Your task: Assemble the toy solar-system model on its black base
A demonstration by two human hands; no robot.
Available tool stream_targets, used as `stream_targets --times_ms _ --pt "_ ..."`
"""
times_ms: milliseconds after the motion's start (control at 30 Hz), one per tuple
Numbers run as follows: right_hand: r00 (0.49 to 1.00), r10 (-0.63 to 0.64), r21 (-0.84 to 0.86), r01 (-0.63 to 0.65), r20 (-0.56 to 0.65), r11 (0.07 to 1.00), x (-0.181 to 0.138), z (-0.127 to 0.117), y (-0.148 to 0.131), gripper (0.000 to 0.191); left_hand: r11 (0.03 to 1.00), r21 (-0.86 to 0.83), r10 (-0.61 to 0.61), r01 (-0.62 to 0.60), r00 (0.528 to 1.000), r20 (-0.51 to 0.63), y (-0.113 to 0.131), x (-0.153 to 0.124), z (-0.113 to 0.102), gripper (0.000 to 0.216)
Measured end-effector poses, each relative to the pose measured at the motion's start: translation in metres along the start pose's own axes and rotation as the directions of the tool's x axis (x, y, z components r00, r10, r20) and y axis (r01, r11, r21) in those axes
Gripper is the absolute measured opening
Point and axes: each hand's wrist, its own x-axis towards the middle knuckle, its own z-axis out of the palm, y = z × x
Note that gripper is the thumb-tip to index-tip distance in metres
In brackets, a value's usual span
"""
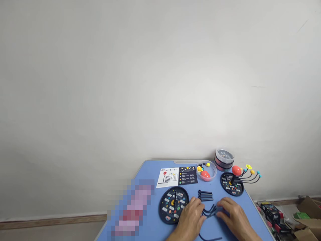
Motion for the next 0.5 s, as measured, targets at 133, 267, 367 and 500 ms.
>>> stream_targets --times_ms 133,267,367,500 --pt "0.999 -0.018 -0.049 0.02 0.037 0.999 0.004 0.01 -0.005 0.02 1.0 0.014 0.018 -0.018 1.0 -0.011 0.001 0.002 0.002 0.011" --pt "0.998 -0.06 -0.1 0.059 -0.001 0.993 0.003 0.007 -0.003 0.02 0.998 0.01 0.061 -0.061 0.995 -0.082 -0.005 -0.005 0.002 0.018" --pt "0.985 -0.162 -0.108 0.156 -0.056 0.982 -0.005 -0.009 -0.006 0.017 0.986 0.028 0.164 -0.162 0.971 -0.174 -0.017 -0.018 0.007 0.023" --pt "0.931 -0.353 -0.092 0.361 0.091 0.928 -0.021 -0.012 -0.012 0.01 0.939 0.117 0.342 -0.323 0.907 -0.246 -0.037 -0.031 0.027 0.01"
